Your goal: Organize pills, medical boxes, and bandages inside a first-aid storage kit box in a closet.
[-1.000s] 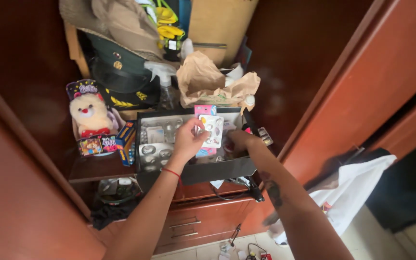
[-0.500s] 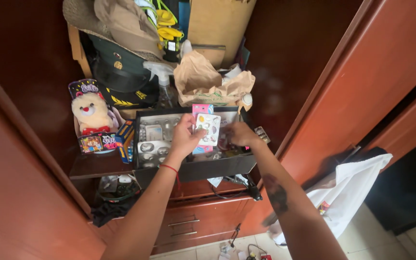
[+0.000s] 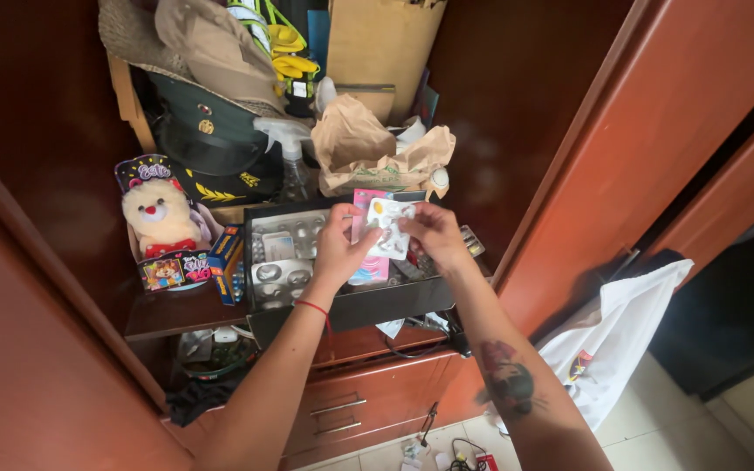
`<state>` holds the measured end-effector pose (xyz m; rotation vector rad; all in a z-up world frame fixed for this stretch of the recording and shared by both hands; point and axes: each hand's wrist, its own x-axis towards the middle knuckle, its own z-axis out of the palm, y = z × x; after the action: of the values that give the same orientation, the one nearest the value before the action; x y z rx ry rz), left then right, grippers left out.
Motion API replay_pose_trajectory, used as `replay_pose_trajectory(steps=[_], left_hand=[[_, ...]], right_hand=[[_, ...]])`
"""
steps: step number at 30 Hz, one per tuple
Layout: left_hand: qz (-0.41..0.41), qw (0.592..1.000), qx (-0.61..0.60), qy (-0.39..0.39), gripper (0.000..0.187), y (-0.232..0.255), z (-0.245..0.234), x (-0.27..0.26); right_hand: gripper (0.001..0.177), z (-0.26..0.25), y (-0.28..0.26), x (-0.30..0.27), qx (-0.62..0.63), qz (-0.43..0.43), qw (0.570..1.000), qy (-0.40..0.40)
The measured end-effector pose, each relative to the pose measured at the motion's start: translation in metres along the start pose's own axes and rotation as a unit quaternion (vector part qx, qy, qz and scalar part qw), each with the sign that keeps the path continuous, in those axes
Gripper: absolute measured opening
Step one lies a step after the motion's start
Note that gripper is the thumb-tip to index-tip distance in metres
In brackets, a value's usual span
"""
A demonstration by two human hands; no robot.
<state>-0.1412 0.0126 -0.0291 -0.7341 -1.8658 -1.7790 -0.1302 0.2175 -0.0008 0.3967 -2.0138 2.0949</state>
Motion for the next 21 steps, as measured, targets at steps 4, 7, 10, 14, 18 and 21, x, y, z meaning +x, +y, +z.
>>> replay_pose_trajectory(steps=[4,7,10,14,18,21], left_hand=[[0.002,1.000,0.024,0.013,0.039,0.000,0.002,0.004],[0.042,0.998,0.028,0.030,0.033,0.000,-0.001,0.004],[0.059,0.994,0.084,0.042,0.022,0.018,-0.001,0.000],[0.185,0.971,0.146,0.034,0.011,0.053,0.013,-0.005],[0.247,0.955,0.163,-0.009,0.011,0.078,0.040,-0.010],[0.251,0.958,0.135,-0.037,0.014,0.093,0.071,-0.018]], right_hand=[[0.006,-0.013,-0.006,-0.004,-0.015,0.012,0.999,0.027],[0.007,-0.019,-0.006,-0.010,0.000,0.004,1.000,0.024],[0.006,-0.020,-0.007,-0.020,0.013,0.005,0.999,0.051],[0.007,-0.030,-0.010,-0.040,0.057,-0.003,0.996,0.067],[0.008,-0.050,-0.024,-0.070,0.055,0.026,0.992,0.114],[0.006,-0.076,-0.028,-0.098,0.078,-0.002,0.986,0.145]])
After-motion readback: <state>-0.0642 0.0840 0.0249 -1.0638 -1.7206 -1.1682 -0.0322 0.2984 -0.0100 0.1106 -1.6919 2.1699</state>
